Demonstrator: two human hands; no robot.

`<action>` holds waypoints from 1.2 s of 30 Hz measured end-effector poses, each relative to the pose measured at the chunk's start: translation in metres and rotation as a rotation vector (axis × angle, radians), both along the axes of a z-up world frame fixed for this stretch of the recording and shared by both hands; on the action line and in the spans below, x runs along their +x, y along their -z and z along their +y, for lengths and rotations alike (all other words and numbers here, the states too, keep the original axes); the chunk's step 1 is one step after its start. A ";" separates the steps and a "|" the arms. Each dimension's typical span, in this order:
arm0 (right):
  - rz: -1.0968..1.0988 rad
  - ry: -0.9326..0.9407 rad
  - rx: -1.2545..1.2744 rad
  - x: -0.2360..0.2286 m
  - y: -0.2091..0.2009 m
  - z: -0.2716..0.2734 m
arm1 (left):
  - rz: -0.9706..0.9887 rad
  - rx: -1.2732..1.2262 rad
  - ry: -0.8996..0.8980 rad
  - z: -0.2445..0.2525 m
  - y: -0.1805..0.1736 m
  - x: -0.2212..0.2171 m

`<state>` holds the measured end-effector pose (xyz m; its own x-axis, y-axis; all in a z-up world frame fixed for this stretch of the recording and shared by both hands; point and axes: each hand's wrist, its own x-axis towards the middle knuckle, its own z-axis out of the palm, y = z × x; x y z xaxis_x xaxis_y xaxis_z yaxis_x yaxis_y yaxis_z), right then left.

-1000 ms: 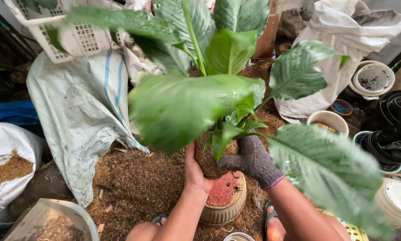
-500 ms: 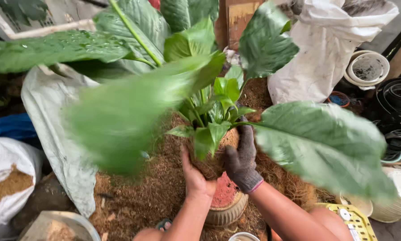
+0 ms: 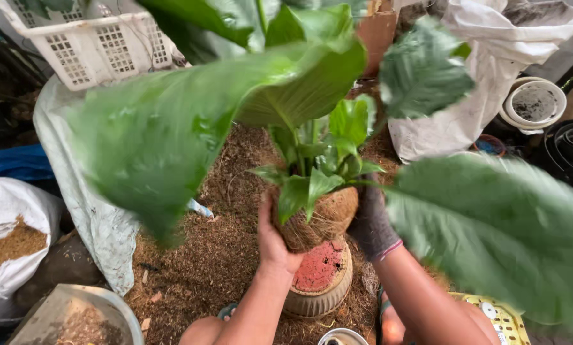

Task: The person holds a plant with a root ball wrapped in coconut coir and uses twine to tie it securely. They wrap the twine around the base multiple times, adjusting the plant's position to ensure even coverage.

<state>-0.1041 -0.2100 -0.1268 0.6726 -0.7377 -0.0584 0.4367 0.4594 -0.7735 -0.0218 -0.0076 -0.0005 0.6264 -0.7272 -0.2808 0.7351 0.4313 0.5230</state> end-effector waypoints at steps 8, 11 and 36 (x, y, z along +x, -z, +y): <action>-0.207 -0.316 0.484 0.000 -0.076 0.033 | -0.375 0.242 -0.044 -0.003 -0.002 -0.002; -0.304 -0.372 0.260 0.004 -0.089 0.037 | -0.832 0.275 -0.068 0.008 0.001 -0.006; -0.399 -0.339 0.621 -0.012 -0.087 0.062 | -1.911 0.225 -0.701 0.004 0.027 0.007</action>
